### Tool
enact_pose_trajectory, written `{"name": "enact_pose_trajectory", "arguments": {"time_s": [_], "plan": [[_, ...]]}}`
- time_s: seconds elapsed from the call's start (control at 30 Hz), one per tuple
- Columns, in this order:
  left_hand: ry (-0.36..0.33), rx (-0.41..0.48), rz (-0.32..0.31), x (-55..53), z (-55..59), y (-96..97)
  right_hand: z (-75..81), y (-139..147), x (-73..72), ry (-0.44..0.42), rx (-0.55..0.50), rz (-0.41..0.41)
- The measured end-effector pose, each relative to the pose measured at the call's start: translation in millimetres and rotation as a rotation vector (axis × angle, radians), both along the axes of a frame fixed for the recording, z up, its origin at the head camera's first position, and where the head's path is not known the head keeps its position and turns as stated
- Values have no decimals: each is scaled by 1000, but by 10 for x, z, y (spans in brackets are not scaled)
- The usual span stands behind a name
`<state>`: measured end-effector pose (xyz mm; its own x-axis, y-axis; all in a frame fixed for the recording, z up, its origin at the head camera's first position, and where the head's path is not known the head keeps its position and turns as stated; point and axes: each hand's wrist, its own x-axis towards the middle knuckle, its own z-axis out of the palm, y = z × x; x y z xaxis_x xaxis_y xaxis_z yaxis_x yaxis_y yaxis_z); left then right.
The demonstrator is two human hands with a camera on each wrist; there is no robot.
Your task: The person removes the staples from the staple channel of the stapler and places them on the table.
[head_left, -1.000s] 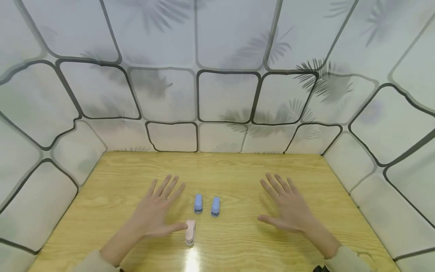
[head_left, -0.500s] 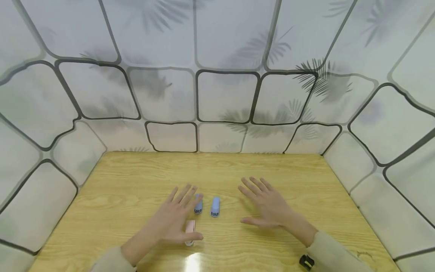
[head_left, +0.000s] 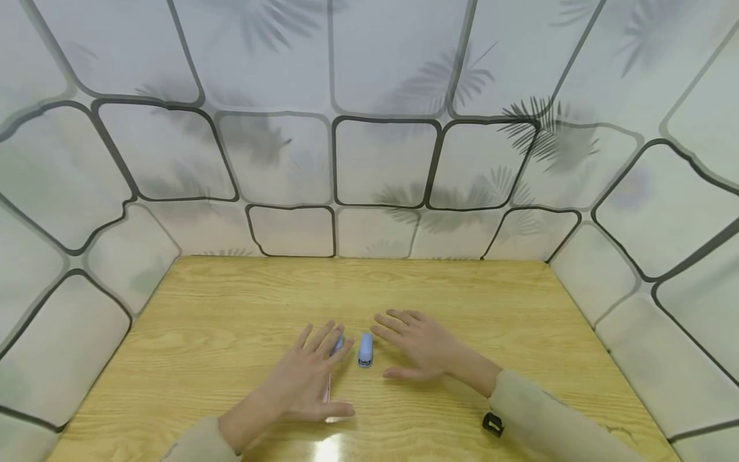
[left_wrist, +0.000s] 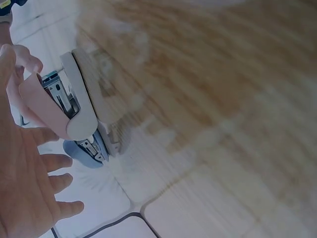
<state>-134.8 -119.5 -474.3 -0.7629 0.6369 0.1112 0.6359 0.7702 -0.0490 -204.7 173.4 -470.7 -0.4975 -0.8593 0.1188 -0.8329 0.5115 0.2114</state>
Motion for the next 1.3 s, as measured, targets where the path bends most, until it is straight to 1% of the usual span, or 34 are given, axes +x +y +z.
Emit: {"name": "enact_pose_trajectory", "arguments": {"time_s": [0.17,0.33,0.47,0.63,0.77,0.87,1.07,1.17,1.3], "plan": [[13,-19,0,4,-10,10,5,-104,-70,-38,24,66],[31,-10,-9,16,-9,13,-7,-182,-117,-38,62,98],[58,-15,-9,26,-1,12,-21,-223,-112,-37,86,95],[56,-27,-6,37,-5,15,-43,-248,-60,-67,104,74],[33,-24,-6,38,-4,43,-20,-230,-33,-32,112,73],[23,-5,-5,40,-3,83,7,-196,-10,-15,109,78],[48,72,11,44,8,219,4,-70,19,-6,68,68],[47,100,30,54,33,304,-22,0,21,29,26,70],[19,138,46,59,64,426,-52,72,27,103,-26,85]]}}
